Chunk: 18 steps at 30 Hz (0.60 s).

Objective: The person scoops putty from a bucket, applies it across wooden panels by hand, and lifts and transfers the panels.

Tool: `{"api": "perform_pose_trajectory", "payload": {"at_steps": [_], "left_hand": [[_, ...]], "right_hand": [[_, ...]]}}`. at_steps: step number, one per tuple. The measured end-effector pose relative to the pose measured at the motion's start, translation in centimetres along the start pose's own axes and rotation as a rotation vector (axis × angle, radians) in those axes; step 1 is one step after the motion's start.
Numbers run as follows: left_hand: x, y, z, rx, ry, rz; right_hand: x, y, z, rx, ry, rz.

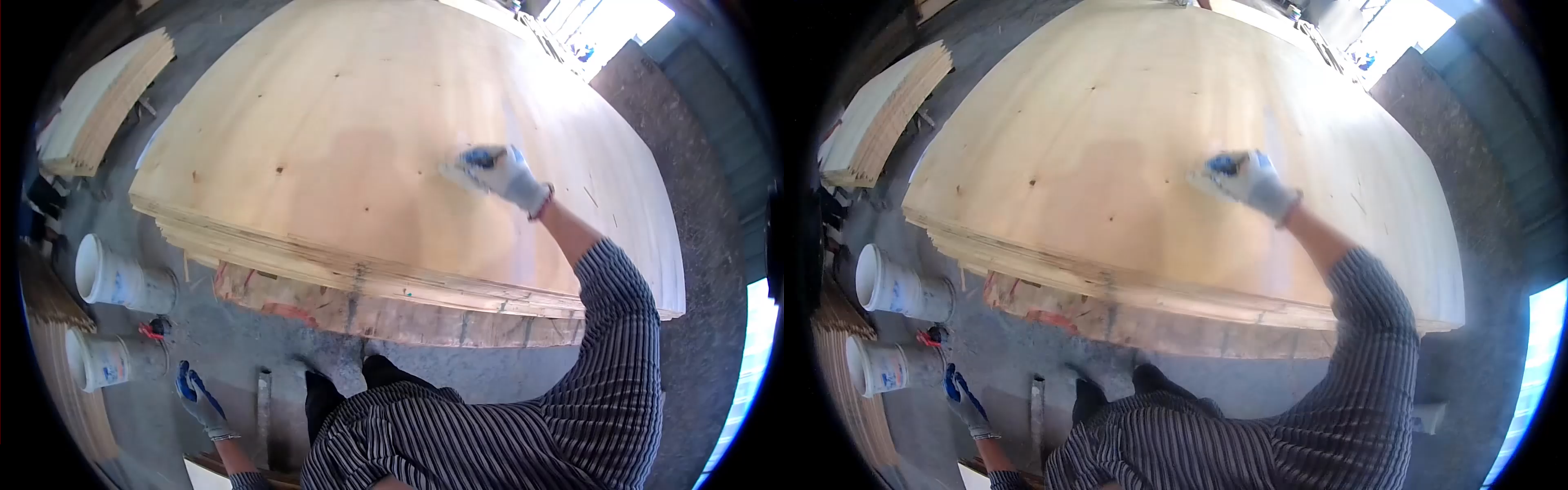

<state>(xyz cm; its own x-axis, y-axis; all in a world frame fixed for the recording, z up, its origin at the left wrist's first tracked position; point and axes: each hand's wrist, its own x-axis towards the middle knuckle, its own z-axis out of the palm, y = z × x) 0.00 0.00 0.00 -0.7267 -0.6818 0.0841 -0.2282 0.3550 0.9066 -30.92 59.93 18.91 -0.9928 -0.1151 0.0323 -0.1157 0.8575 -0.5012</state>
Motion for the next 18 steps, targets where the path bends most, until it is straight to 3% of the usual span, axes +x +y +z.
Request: {"api": "perform_pose_trajectory", "payload": {"at_steps": [2,3,5,7,8,9,11,14,15,16,18], "left_hand": [[-0.8,0.7,-0.5,0.135,-0.004,-0.014],[3.2,-2.5,2.0,0.056,0.029,0.013],[3.4,-4.9,-0.6,-0.248,0.01,-0.059],[4.9,-4.6,-1.5,-0.255,-0.008,-0.083],[5.8,-4.7,-1.7,-0.266,-0.032,-0.078],[6.6,-5.2,-2.1,-0.278,-0.061,-0.074],[8.6,-6.8,-3.8,-0.332,-0.056,-0.045],[11.1,-8.0,-6.9,-0.295,-0.05,0.032],[11.6,-8.6,-8.3,-0.278,-0.018,0.02],[11.9,-9.2,-9.7,-0.26,0.015,0.006],[12.2,-10.3,-13.1,-0.171,0.039,-0.03]], "right_hand": [[-4.6,-1.0,0.5,0.035,-0.009,-0.161],[-4.2,-4.5,0.8,-0.017,0.032,-0.303],[-9.6,-7.0,2.3,-0.139,-0.037,-0.306],[-11.9,-9.5,4.0,-0.05,-0.183,-0.34],[-12.0,-11.3,5.1,0.238,-0.18,-0.319],[-11.6,-12.9,6.1,0.232,-0.181,-0.323],[-9.6,-15.6,7.7,0.695,-0.049,-0.101],[-3.0,-20.1,8.7,1.084,0.124,-0.041],[-1.1,-21.2,8.2,1.189,-0.039,0.048],[1.4,-21.7,10.0,1.363,-0.064,0.081],[7.8,-18.1,13.9,1.326,-0.142,0.179]]}}
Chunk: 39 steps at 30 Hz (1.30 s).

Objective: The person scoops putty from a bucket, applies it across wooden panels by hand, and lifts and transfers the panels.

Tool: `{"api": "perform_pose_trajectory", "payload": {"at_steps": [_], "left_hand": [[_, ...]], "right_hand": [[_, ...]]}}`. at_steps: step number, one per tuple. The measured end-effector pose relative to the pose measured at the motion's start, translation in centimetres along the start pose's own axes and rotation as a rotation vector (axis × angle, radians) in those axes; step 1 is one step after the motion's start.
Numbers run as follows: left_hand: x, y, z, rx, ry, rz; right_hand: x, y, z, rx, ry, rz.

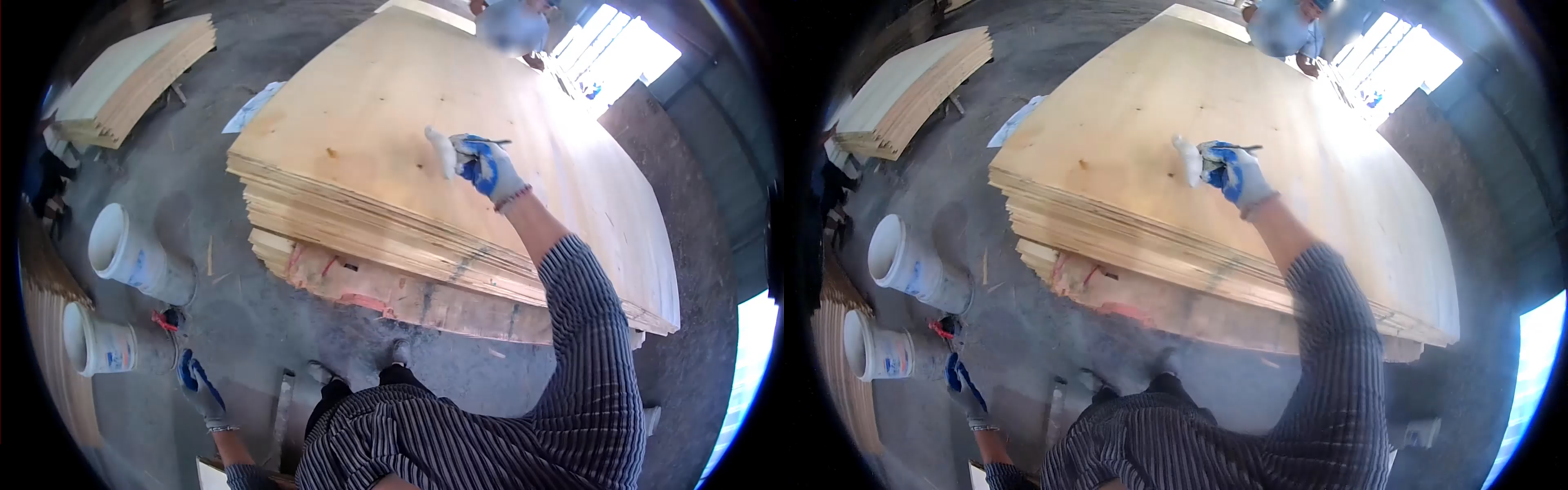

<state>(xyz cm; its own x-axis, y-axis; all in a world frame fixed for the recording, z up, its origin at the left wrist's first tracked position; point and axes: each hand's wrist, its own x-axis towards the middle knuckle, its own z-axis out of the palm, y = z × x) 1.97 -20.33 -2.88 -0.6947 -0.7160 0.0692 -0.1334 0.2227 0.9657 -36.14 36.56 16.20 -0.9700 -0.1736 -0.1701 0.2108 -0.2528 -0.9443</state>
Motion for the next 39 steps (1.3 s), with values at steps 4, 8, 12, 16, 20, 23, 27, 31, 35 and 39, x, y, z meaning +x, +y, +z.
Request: {"api": "perform_pose_trajectory", "payload": {"at_steps": [4,8,12,16,20,23,27,31,35,39], "left_hand": [[0.0,-1.6,-6.8,0.147,0.082,-0.046],[0.8,-4.4,-11.7,0.113,0.161,-0.147],[3.7,-4.7,-9.9,0.132,0.132,-0.175],[8.5,-3.0,-4.7,0.15,0.0,-0.084],[13.1,-2.0,-2.5,-0.138,-0.029,-0.035],[16.1,-1.7,-3.1,-0.133,0.011,0.013],[17.5,-0.5,-4.4,0.074,0.066,0.029],[17.4,-1.0,-5.9,0.123,0.126,-0.06],[18.9,-2.1,-6.7,0.06,0.118,-0.115],[22.8,-3.8,-6.0,0.091,0.046,-0.125]], "right_hand": [[3.8,0.7,6.4,-0.7,0.501,-0.087],[-0.3,0.9,11.4,-1.505,0.34,-0.146],[-3.9,3.2,16.3,-1.31,0.057,-0.294],[-0.8,3.6,18.8,-0.848,-0.083,-0.378],[7.5,1.0,20.8,-0.224,0.01,-0.449],[14.1,-1.0,20.7,0.078,0.01,-0.341],[23.6,0.9,20.2,-0.069,0.217,-0.028],[27.5,1.0,22.0,-1.277,0.389,-0.329],[24.9,0.7,22.6,-1.374,0.144,-0.385],[19.3,2.1,23.9,-1.269,-0.032,-0.341]]}}
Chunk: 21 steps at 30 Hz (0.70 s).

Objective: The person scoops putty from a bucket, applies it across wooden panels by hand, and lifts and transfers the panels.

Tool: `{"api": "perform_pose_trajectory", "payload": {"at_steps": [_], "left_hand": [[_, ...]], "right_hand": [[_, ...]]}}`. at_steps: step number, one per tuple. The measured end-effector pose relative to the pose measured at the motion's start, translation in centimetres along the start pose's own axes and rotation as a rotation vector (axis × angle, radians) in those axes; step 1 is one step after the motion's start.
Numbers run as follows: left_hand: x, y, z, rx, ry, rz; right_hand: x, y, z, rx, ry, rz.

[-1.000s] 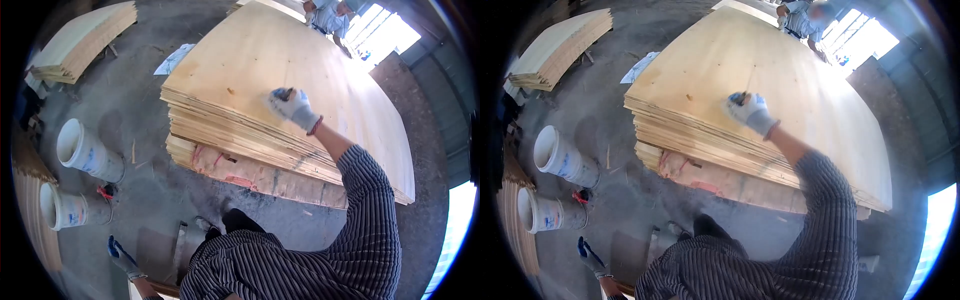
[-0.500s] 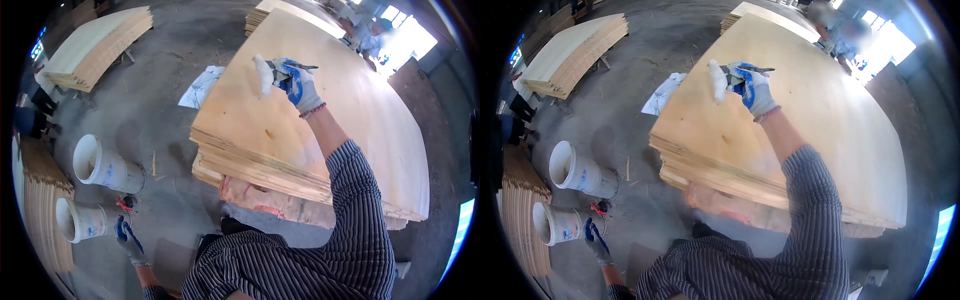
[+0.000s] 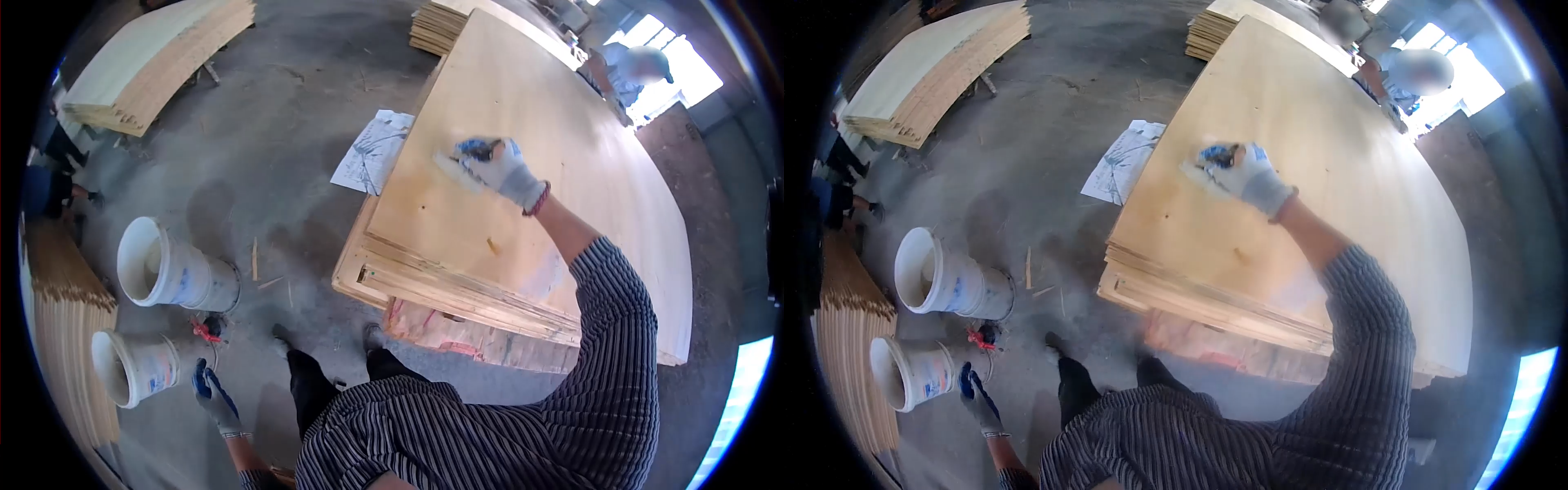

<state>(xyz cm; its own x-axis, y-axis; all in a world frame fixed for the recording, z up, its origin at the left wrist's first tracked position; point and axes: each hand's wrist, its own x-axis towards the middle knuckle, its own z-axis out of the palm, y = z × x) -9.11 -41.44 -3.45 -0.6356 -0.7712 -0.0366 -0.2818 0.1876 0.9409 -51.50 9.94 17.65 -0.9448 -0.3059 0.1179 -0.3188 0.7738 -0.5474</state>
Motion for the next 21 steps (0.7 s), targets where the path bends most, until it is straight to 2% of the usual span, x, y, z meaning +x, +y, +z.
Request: {"api": "perform_pose_trajectory", "payload": {"at_steps": [3,6,7,8,9,10,11,12,13,14,16,18,19,20,21], "left_hand": [[4.9,-2.1,0.6,-0.174,-0.087,0.018],[10.6,-3.3,0.7,-0.163,-0.184,0.12],[12.4,-3.6,0.4,-0.213,-0.205,0.111],[14.2,-3.7,0.1,-0.266,-0.216,0.103],[16.2,-3.7,-0.8,-0.187,-0.254,0.14],[17.5,-2.0,-1.5,0.02,-0.228,0.199],[19.0,-0.7,-2.6,0.029,-0.261,0.143],[20.3,-0.1,-4.0,0.179,-0.282,0.203],[20.8,2.6,-4.9,0.021,-0.237,0.017],[22.3,1.7,-6.7,0.173,-0.207,0.116],[25.0,-1.8,-9.6,0.16,-0.152,0.279],[25.5,-1.6,-11.6,-0.037,-0.025,0.184],[25.4,-3.2,-12.6,0.125,-0.018,0.204],[25.1,-4.0,-13.6,0.129,0.01,0.196],[25.1,-4.4,-15.0,0.129,0.048,0.198]], "right_hand": [[-4.3,-4.4,0.6,-0.047,-0.094,0.034],[-7.7,-7.1,2.6,0.017,-0.019,-0.03],[-8.8,-8.4,3.5,0.113,-0.031,0.02],[-9.8,-10.5,3.8,0.267,-0.048,0.224],[-10.4,-13.2,4.8,0.435,-0.076,0.404],[-11.1,-15.2,6.9,0.632,-0.023,0.418],[-11.5,-16.9,9.2,0.831,-0.006,0.424],[-11.4,-18.7,11.5,0.871,0.022,0.367],[-10.7,-20.9,13.8,0.956,0.001,0.378],[-10.3,-23.9,16.6,0.978,0.078,0.373],[-7.1,-30.3,19.3,1.024,-0.175,0.251],[-3.7,-36.3,22.7,1.132,-0.341,0.207],[-2.1,-37.6,24.5,1.096,-0.472,0.138],[-0.9,-39.7,27.0,1.11,-0.498,0.088],[0.8,-42.1,29.1,1.185,-0.614,-0.065]]}}
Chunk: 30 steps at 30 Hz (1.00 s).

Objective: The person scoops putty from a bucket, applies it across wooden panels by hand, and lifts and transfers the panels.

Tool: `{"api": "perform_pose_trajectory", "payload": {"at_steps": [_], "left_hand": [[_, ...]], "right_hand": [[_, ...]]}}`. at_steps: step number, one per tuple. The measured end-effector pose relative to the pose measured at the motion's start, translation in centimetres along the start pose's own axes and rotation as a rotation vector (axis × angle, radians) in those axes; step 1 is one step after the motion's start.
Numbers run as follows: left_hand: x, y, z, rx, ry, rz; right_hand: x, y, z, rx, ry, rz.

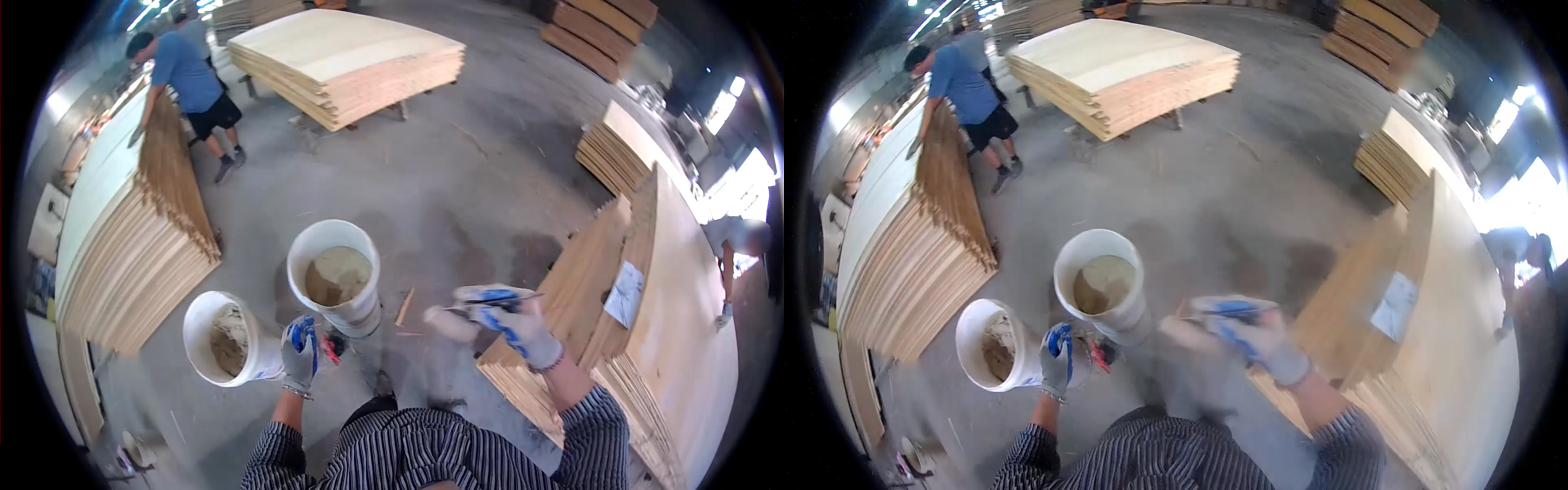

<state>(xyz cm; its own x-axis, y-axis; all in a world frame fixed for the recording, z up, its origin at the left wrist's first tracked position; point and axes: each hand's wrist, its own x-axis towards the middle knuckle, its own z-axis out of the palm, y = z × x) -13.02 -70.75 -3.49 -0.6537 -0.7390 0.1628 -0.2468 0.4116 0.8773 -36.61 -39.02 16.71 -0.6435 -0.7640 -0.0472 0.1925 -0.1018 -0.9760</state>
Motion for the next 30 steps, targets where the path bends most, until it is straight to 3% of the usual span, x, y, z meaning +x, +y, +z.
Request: {"api": "perform_pose_trajectory", "payload": {"at_steps": [3,4,5,7,8,10,13,15,17,19,21,22,26,27,30], "left_hand": [[-0.6,-2.5,-3.9,0.051,0.083,0.014],[-1.1,-3.6,-4.8,-0.101,0.119,-0.063],[-1.8,-4.6,-5.6,-0.252,0.147,-0.14],[-2.3,-3.9,-8.0,-0.237,0.205,-0.146],[-2.3,-3.2,-9.0,-0.225,0.2,-0.18],[-1.9,-2.0,-10.3,-0.211,0.215,-0.183],[-0.7,-0.3,-11.4,-0.122,0.142,-0.142],[0.8,1.5,-12.0,-0.038,0.101,-0.104],[2.6,3.7,-11.8,0.147,-0.045,0.094],[5.0,9.9,-12.2,0.164,-0.102,0.105],[7.4,13.5,-12.3,0.392,-0.307,0.407],[8.5,16.1,-12.6,0.384,-0.314,0.414],[10.7,27.5,-13.8,0.722,-0.352,0.87],[10.3,30.6,-13.9,0.732,-0.314,0.862],[7.9,37.0,-15.2,0.775,-0.156,0.713]], "right_hand": [[8.5,0.9,5.8,-0.524,-0.267,-0.316],[10.6,1.1,7.6,-0.684,-0.312,-0.39],[12.6,3.0,8.9,-0.676,-0.323,-0.404],[17.3,7.6,11.0,-0.779,-0.37,-0.647],[19.0,9.0,12.2,-0.777,-0.373,-0.659],[21.4,10.9,13.7,-1.044,-0.374,-0.416],[22.9,13.1,13.9,-1.223,-0.235,-0.311],[23.0,14.7,12.3,-1.258,-0.211,-0.328],[22.2,16.0,9.7,-1.193,-0.161,-0.204],[20.7,18.7,5.4,-1.216,-0.124,-0.22],[16.4,17.3,2.8,-1.159,-0.05,-0.129],[13.7,16.1,1.8,-1.117,-0.011,-0.046],[4.0,16.7,-4.3,-0.934,0.176,0.396],[1.4,16.3,-4.9,-0.876,0.257,0.542],[-6.1,16.6,-6.7,-0.894,0.458,0.463]]}}
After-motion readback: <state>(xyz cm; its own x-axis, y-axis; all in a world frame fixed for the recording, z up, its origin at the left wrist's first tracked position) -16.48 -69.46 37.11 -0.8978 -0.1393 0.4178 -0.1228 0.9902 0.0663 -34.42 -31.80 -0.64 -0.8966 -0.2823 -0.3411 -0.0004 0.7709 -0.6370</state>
